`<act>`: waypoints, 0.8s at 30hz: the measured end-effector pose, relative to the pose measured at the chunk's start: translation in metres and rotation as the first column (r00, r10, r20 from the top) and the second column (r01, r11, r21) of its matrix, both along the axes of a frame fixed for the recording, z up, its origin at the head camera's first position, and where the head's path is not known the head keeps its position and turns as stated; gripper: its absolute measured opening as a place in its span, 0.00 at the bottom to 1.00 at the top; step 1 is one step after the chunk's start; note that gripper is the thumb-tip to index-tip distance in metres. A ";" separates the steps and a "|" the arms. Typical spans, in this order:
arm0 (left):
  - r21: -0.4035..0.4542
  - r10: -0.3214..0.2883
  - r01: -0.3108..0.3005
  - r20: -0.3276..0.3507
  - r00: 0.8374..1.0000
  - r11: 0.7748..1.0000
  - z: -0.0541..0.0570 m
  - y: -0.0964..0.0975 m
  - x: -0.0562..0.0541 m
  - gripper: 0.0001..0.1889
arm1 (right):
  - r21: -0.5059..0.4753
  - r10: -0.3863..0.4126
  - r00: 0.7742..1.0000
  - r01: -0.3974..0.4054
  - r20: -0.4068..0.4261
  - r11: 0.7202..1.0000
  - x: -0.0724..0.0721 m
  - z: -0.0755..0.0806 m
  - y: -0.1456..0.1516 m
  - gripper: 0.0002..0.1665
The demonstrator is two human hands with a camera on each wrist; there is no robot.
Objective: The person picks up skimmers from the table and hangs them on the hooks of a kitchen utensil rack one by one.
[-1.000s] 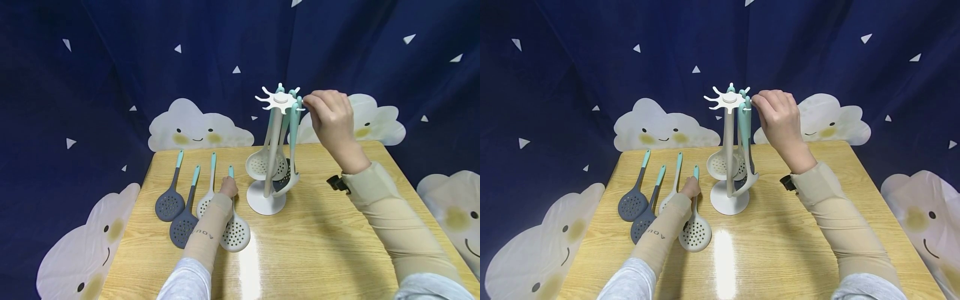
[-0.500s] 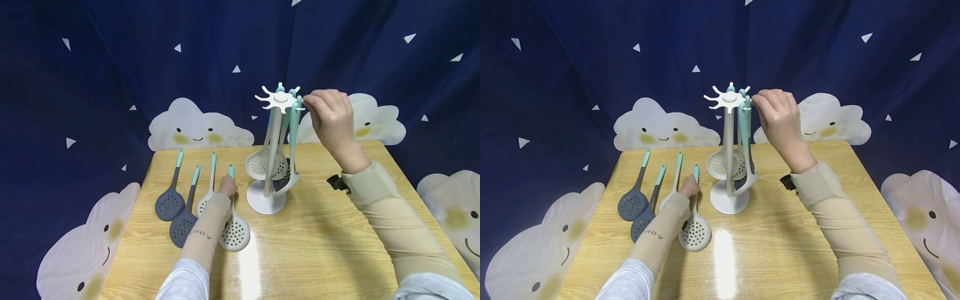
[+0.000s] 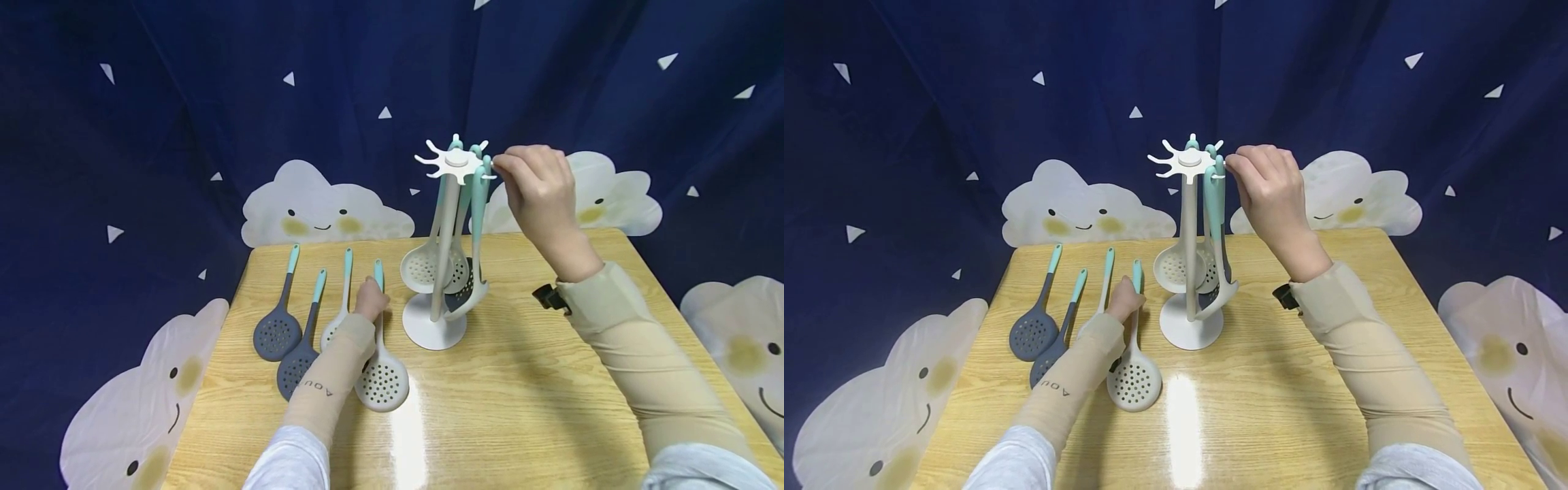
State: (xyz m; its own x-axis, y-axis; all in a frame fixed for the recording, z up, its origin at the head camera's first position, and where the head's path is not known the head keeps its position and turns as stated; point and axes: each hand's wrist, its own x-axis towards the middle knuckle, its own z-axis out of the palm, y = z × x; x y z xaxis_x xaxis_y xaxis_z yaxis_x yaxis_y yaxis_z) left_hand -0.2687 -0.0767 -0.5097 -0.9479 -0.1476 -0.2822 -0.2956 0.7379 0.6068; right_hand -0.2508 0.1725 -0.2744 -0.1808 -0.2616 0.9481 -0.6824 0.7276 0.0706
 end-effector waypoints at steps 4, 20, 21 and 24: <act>0.001 -0.013 0.013 -0.024 1.000 1.000 0.011 0.002 0.004 0.33 | 0.001 -0.001 1.000 0.001 0.005 1.000 0.000 0.000 0.000 0.05; -0.006 -0.123 0.124 -0.186 0.975 0.992 0.047 0.004 0.032 0.28 | -0.004 -0.005 1.000 0.005 -0.001 1.000 0.000 0.000 -0.001 0.04; -0.007 -0.131 0.132 -0.205 0.970 0.991 0.049 0.004 0.034 0.25 | -0.004 -0.006 1.000 0.006 -0.003 1.000 0.000 0.000 -0.001 0.03; -0.017 -0.153 0.154 -0.266 0.952 0.988 0.058 0.006 0.042 0.21 | -0.007 -0.005 1.000 0.005 -0.002 1.000 0.000 0.000 -0.001 0.03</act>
